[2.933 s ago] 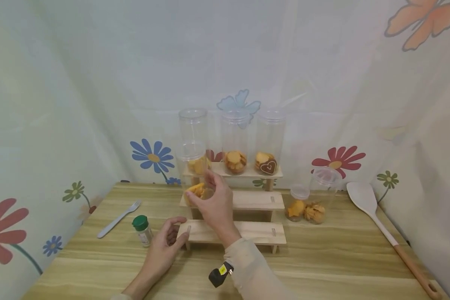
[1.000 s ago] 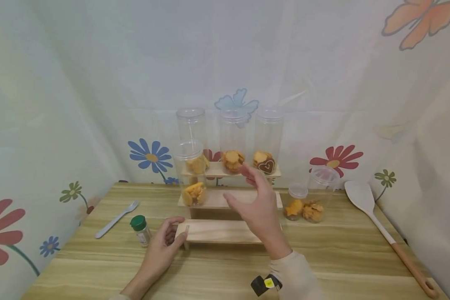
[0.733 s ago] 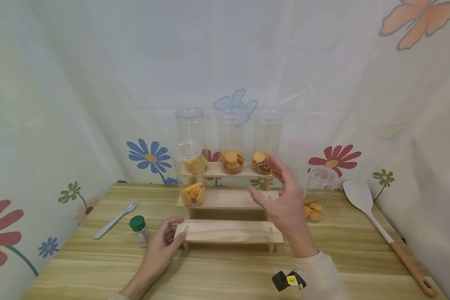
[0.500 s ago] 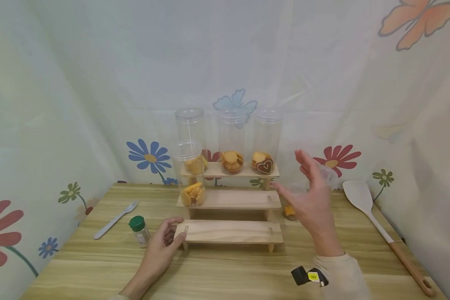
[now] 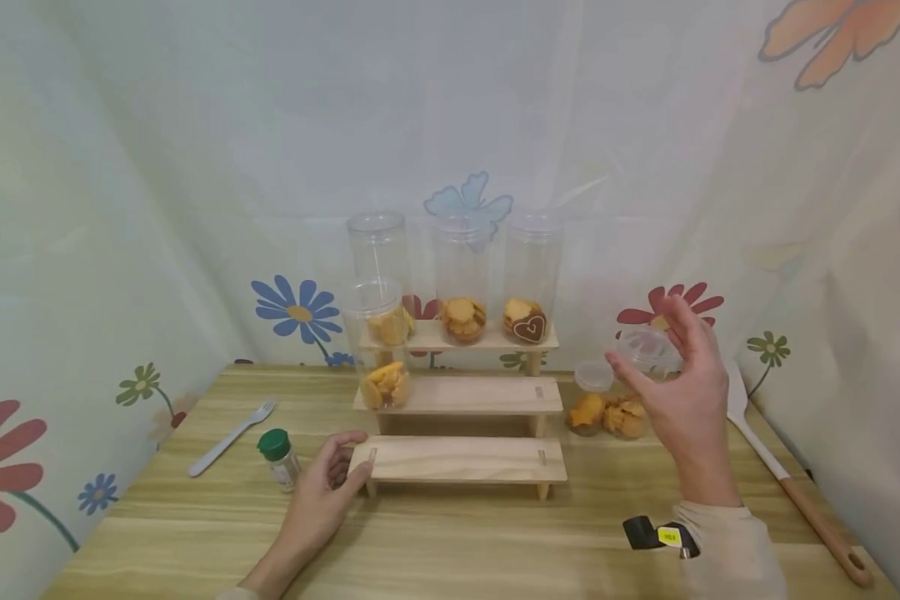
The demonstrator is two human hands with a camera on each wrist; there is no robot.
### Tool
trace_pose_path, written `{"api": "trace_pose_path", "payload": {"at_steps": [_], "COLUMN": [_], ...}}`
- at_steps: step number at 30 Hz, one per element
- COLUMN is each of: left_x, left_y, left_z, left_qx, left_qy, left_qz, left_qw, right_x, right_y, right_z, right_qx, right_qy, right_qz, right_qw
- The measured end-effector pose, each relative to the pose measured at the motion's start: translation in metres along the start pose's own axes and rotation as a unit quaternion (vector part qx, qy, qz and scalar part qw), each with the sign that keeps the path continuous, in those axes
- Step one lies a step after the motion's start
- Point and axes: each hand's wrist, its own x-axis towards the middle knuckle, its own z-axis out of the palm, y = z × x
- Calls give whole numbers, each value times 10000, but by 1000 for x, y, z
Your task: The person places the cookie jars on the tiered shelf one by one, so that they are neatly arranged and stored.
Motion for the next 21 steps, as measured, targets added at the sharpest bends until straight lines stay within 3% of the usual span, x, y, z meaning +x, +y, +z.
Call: {"api": "trace_pose_path", "payload": {"at_steps": [8,21], "left_x": [0,0], "left_y": [2,1], "left_z": [-1,-1], "left_qx": [-41,-138], "left_qy": [-22,-13], "left_qz": [13,43], "left_qw": [10000,9999], "right_x": [3,2], "right_y": [21,86], "right_z": [-5,-6], "right_qx": [-233,-342], "right_qy": [236,-309], "right_qz": [186,935], "right_qw": [9993,9946]}}
